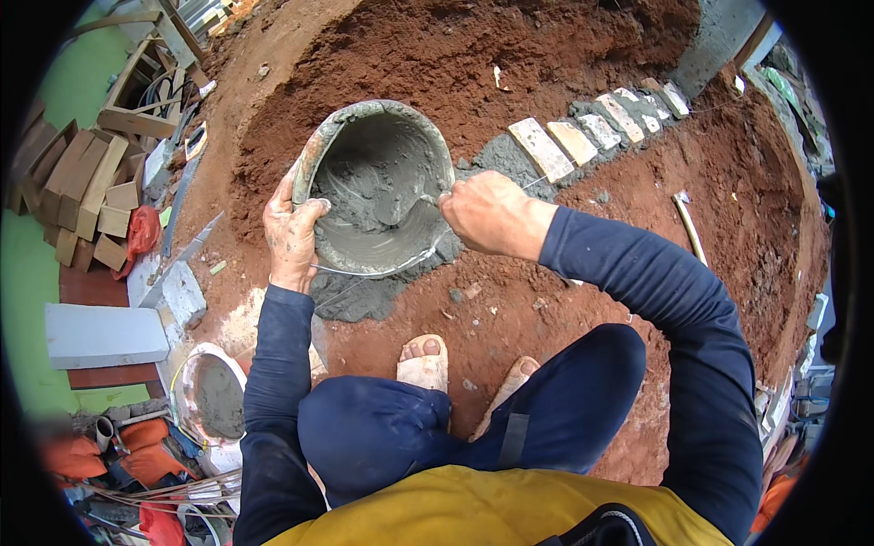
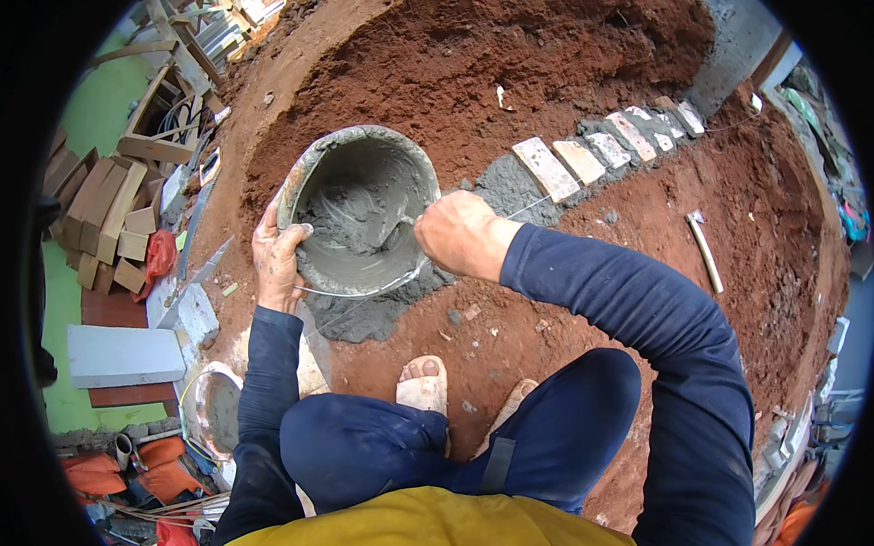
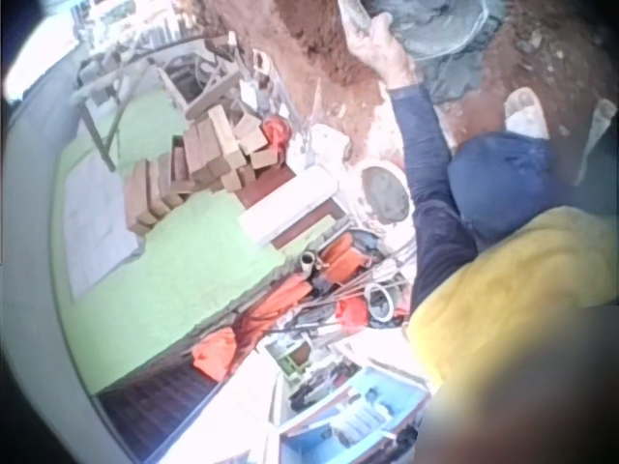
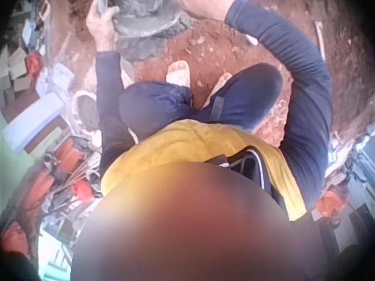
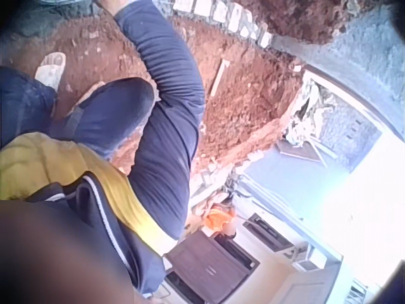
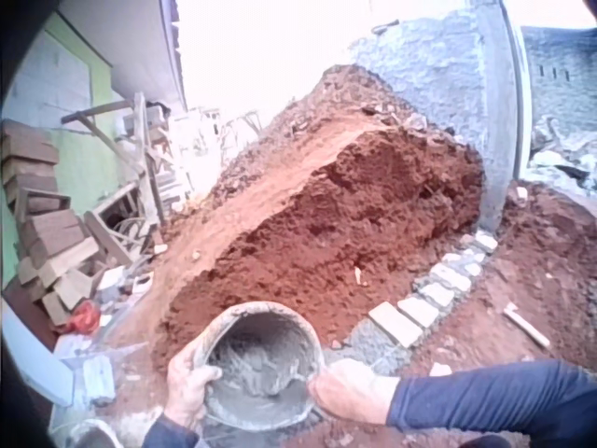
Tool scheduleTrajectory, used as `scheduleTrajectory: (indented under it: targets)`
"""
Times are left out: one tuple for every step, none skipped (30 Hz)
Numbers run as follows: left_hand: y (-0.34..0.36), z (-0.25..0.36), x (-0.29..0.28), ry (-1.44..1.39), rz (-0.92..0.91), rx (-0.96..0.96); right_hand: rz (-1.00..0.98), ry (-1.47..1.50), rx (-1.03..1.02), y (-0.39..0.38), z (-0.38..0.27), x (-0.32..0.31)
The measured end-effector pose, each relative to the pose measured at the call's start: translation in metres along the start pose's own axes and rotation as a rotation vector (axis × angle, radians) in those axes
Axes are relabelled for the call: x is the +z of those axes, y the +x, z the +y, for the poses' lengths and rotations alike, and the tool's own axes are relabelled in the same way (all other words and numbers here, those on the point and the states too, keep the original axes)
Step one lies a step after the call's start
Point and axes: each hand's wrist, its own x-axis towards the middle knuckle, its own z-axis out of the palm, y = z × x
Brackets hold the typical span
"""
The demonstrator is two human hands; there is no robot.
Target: The person scoops wet cement from a bucket with a trowel and spreads it along a string line on the ground. They place bricks one by one into the cement bed, tap them with a hammer to level, and continue the process along the line.
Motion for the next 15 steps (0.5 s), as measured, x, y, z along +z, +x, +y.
scheduleTrajectory:
  targets:
    - [0.001, 0.003, 0.002, 0.041, -0.079, 0.052, 0.06, -0.064, 0.016, -0.003, 0.005, -0.001]
    - [0.002, 0.007, 0.005, 0.075, -0.113, 0.086, 0.136, -0.11, 0.052, -0.003, 0.01, -0.002]
    - [0.0, 0.011, 0.008, 0.128, -0.129, 0.09, 0.212, -0.089, 0.064, -0.002, 0.015, -0.001]
    - [0.0, 0.015, 0.013, 0.188, -0.173, 0.181, 0.35, -0.137, 0.132, -0.001, 0.021, -0.001]
    - [0.002, 0.02, 0.018, 0.267, -0.211, 0.244, 0.389, -0.123, 0.16, 0.003, 0.024, 0.002]
    - [0.004, 0.026, 0.023, 0.346, -0.248, 0.308, 0.268, -0.059, 0.11, 0.007, 0.026, 0.006]
    - [0.006, 0.033, 0.027, 0.349, -0.299, 0.327, 0.197, -0.026, 0.07, 0.012, 0.026, 0.011]
    - [0.008, 0.04, 0.03, 0.356, -0.33, 0.303, 0.137, 0.032, -0.01, 0.015, 0.023, 0.018]
    - [0.009, 0.046, 0.032, 0.365, -0.358, 0.271, 0.045, 0.199, 0.017, 0.02, 0.021, 0.024]
    - [0.009, 0.051, 0.033, 0.363, -0.389, 0.259, -0.037, 0.553, 0.129, 0.017, 0.016, 0.032]
    - [0.012, 0.057, 0.032, 0.418, -0.403, 0.204, -0.15, 0.906, 0.244, 0.013, 0.011, 0.04]
    - [0.012, 0.059, 0.032, 0.447, -0.428, 0.224, -0.256, 1.237, 0.395, 0.009, 0.008, 0.046]
    - [0.012, 0.06, 0.031, 0.474, -0.452, 0.243, -0.37, 1.457, 0.397, 0.008, 0.0, 0.053]
    - [0.009, 0.059, 0.03, 0.499, -0.474, 0.254, -0.436, 1.616, 0.345, 0.006, -0.004, 0.057]
    - [0.008, 0.059, 0.028, 0.469, -0.459, 0.239, -0.444, 1.712, 0.302, 0.008, -0.011, 0.061]
